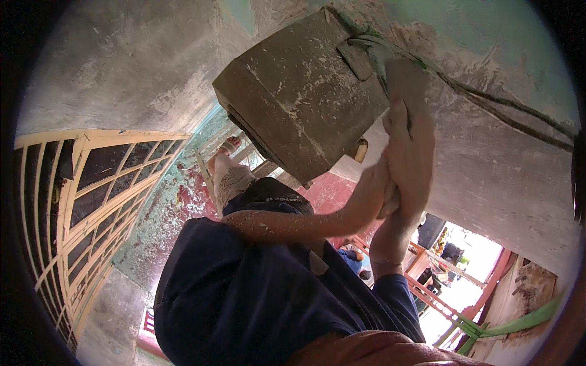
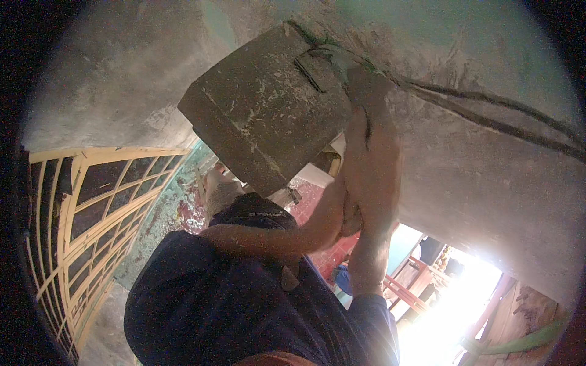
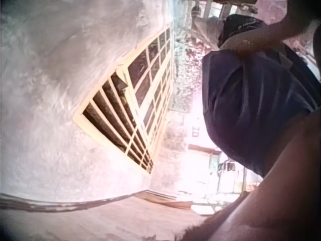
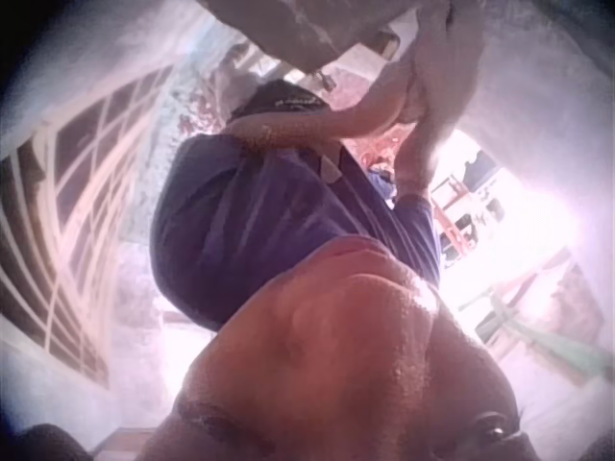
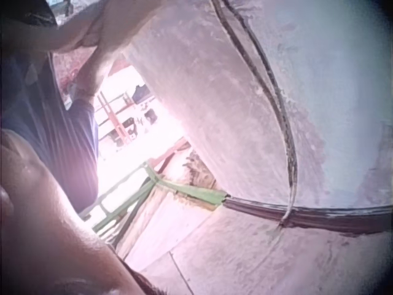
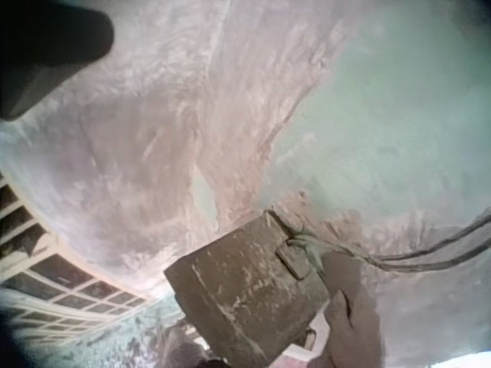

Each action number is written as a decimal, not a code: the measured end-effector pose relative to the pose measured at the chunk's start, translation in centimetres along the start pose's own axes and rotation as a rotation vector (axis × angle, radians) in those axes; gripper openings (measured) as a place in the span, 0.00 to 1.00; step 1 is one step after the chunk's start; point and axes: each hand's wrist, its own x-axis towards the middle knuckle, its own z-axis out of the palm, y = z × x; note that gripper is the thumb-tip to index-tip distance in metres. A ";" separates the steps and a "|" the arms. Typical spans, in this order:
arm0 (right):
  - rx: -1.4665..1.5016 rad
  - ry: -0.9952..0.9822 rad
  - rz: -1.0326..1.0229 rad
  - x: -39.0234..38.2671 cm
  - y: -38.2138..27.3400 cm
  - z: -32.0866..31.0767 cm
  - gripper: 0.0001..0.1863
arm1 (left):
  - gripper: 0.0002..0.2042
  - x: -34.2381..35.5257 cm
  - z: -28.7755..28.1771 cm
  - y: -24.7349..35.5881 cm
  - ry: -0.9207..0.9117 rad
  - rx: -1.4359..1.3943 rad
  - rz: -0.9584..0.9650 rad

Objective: The person applies plaster to a ceiling using a trowel and hawk, smoothing the surface around an electrical box and conduit. The person repeatedly scoops plaster from the hawk and spreads it evenly across the ceiling area.

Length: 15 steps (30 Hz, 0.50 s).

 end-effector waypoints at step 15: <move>0.041 0.012 0.193 -2.4 0.8 -0.4 0.22 | 0.23 -0.9 0.6 -1.6 0.132 -0.001 -0.049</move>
